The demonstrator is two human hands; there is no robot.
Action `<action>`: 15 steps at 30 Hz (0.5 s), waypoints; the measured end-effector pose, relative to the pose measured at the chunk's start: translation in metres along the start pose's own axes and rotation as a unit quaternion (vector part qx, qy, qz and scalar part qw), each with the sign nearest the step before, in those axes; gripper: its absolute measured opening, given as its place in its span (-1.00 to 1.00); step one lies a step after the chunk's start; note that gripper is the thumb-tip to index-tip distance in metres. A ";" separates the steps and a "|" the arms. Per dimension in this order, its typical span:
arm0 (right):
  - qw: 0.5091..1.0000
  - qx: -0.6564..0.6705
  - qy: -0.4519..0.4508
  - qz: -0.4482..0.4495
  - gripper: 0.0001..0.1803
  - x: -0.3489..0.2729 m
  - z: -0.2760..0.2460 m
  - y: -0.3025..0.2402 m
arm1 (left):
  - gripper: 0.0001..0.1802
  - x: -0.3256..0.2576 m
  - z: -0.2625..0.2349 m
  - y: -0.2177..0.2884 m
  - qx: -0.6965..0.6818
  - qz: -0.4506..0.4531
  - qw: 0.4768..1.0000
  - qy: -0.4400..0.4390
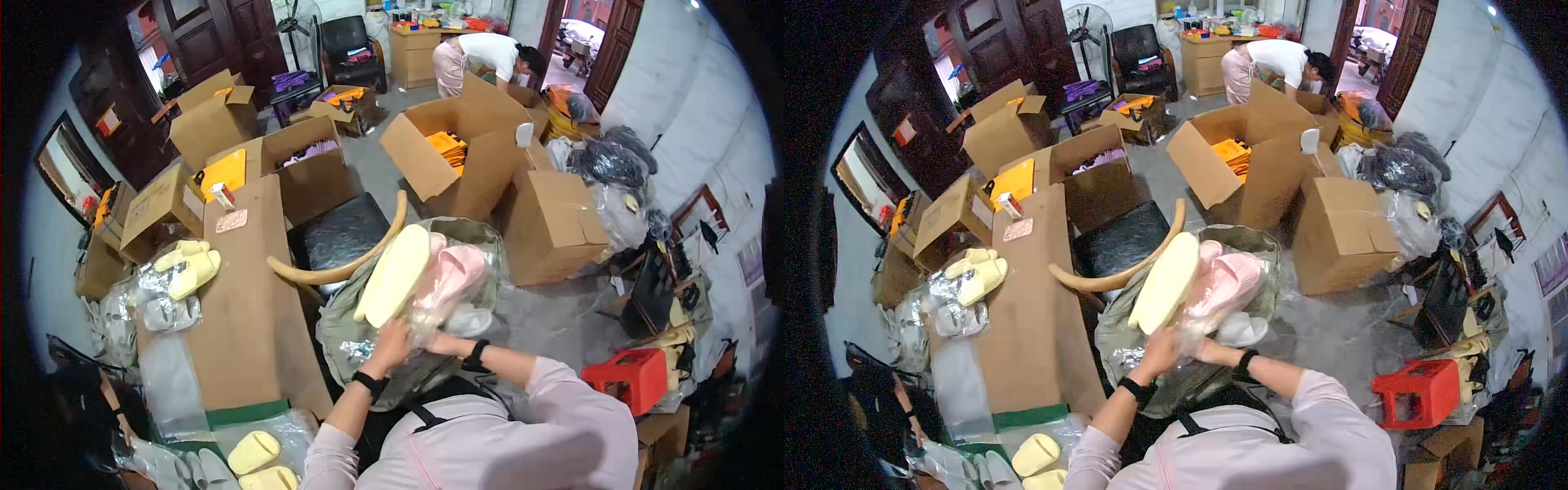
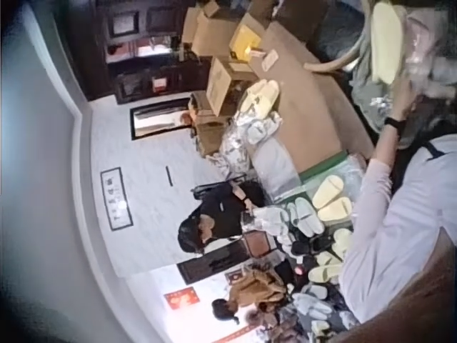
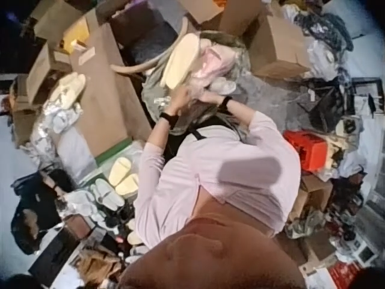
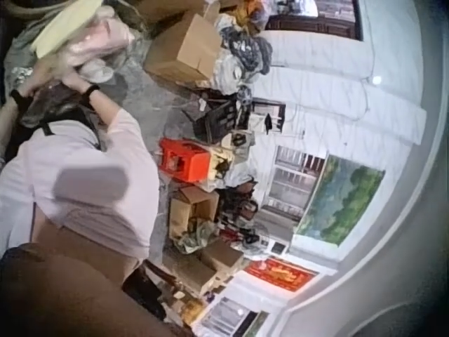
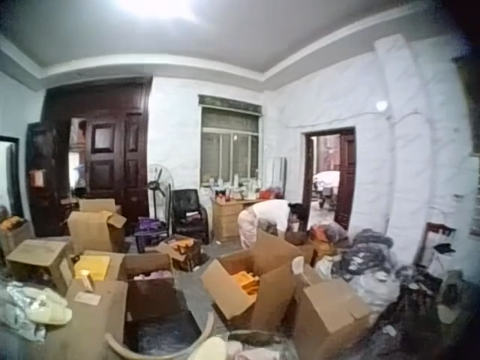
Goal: The recorder is seen packing and sorting pairs of slippers and sandals into large bags and boxes at a shoe manufacturing facility.
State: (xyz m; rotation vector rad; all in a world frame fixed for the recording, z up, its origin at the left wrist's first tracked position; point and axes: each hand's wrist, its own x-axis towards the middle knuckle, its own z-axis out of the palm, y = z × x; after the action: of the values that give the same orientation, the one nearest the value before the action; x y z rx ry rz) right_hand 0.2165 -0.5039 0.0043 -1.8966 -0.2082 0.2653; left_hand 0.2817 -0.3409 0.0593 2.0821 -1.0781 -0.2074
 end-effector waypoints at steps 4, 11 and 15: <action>0.992 0.014 -0.126 0.005 -0.64 0.006 0.006 0.042 | -0.80 -0.015 0.013 -0.018 0.121 -0.105 0.987 0.009; 0.940 0.231 -0.131 0.213 -0.54 -0.024 -0.133 -0.026 | -0.92 -0.032 0.017 -0.033 0.139 -0.174 0.966 0.128; 0.855 0.086 0.461 0.220 -0.46 -0.045 -0.177 0.066 | -0.95 -0.036 0.020 -0.032 0.079 -0.208 0.964 0.144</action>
State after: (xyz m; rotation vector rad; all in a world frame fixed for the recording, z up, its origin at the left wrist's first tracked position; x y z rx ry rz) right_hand 0.2250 -0.6979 0.0026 -1.6734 0.8798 -0.3345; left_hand 0.2700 -0.3139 0.0167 2.3781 -0.4912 -0.0181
